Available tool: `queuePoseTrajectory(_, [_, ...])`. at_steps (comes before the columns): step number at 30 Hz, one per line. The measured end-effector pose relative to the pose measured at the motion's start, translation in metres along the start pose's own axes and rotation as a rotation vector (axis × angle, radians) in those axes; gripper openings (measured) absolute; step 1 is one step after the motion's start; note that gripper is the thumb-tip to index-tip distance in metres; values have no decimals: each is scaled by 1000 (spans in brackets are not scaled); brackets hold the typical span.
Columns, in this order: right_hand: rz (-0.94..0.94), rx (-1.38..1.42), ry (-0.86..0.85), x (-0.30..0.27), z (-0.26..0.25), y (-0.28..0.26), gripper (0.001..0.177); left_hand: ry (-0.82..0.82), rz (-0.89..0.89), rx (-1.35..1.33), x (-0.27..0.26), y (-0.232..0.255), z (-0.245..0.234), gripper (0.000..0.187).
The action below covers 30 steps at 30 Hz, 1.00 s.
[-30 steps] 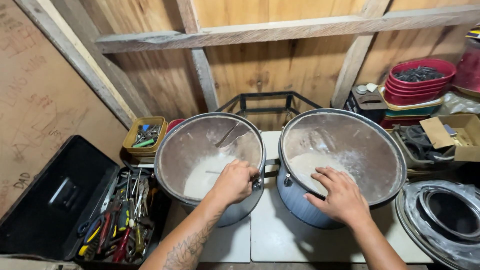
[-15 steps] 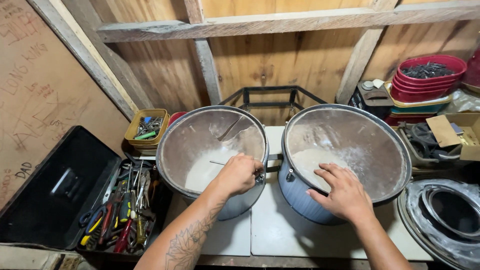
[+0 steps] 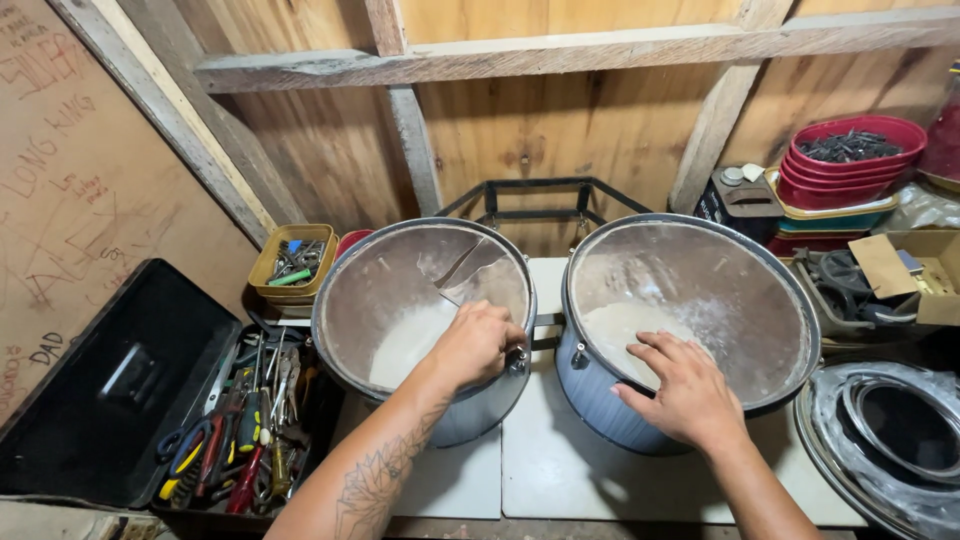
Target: The person uses a metal drum key to tighten the tension lugs on the rims of two conga drums. They systematically rotate the key on each lug around the circumference of both drums to adjust the drumhead tension.
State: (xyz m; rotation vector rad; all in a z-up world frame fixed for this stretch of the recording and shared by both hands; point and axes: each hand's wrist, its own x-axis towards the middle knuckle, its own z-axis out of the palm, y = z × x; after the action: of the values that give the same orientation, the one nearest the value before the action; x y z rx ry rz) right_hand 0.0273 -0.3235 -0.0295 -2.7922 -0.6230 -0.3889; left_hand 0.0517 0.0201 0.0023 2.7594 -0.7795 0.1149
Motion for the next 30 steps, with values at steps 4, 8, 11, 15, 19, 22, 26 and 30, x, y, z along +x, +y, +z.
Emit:
queuePoseTrajectory(4, [25, -1, -19, 0, -3, -2, 65, 53, 77, 32, -3, -4, 9, 44])
queuePoseTrajectory(8, [50, -6, -64, 0, -6, -5, 65, -50, 27, 21, -6, 0, 7, 43])
queuePoseTrajectory(11, [69, -8, -107, 1, -11, -7, 66, -79, -37, 36, -10, 16, -3, 38])
queuePoseTrajectory(15, [28, -12, -26, -2, -1, -2, 64, 118, -102, 113, -8, 24, 12, 16])
queuePoseTrajectory(19, [17, -17, -17, -2, 3, 1, 65, 52, -212, 162, -13, 41, 22, 16])
queuePoseTrajectory(22, [67, -21, -77, -3, 3, 1, 65, 156, -219, 298, -15, 55, 35, 15])
queuePoseTrajectory(26, [9, -15, 31, -4, 13, 6, 64, 244, -212, 328, -29, 58, 35, 11])
queuePoseTrajectory(30, [-24, -15, 96, -5, 14, 9, 64, 159, -293, 204, -71, 40, 31, 8])
